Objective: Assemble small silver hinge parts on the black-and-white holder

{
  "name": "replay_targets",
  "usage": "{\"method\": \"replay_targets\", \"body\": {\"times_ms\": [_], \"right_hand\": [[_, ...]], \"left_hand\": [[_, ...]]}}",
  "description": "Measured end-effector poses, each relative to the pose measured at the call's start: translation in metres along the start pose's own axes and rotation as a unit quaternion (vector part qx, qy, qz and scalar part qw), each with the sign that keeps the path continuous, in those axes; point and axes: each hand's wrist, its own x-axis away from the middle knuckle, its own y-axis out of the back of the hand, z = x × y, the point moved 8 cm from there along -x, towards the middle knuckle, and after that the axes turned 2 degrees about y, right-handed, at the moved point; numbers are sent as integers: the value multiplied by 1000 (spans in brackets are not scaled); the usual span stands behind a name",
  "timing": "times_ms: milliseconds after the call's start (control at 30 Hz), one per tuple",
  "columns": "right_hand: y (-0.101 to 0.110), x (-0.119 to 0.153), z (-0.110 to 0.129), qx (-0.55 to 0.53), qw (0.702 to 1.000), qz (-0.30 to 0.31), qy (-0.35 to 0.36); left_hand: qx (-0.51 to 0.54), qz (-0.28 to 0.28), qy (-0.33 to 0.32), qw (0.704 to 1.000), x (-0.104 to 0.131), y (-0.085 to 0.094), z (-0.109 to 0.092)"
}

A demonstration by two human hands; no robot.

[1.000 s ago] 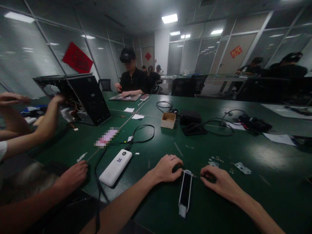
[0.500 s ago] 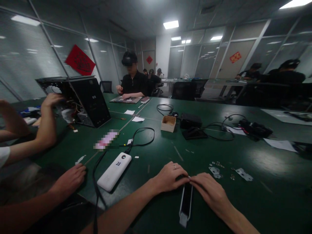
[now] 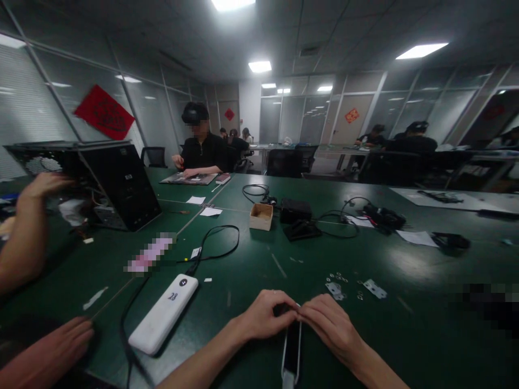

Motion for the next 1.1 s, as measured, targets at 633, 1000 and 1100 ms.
{"method": "replay_targets", "body": {"times_ms": [633, 1000, 1100], "right_hand": [[-7, 17, -40, 65, 975, 180, -109], [-26, 35, -54, 11, 927, 313, -208], [-28, 36, -54, 3, 926, 315, -207]], "left_hand": [[-83, 33, 111, 990, -7, 33, 38], [-130, 58, 97, 985, -6, 14, 38], [-122, 59, 94, 986, -6, 14, 36]]}}
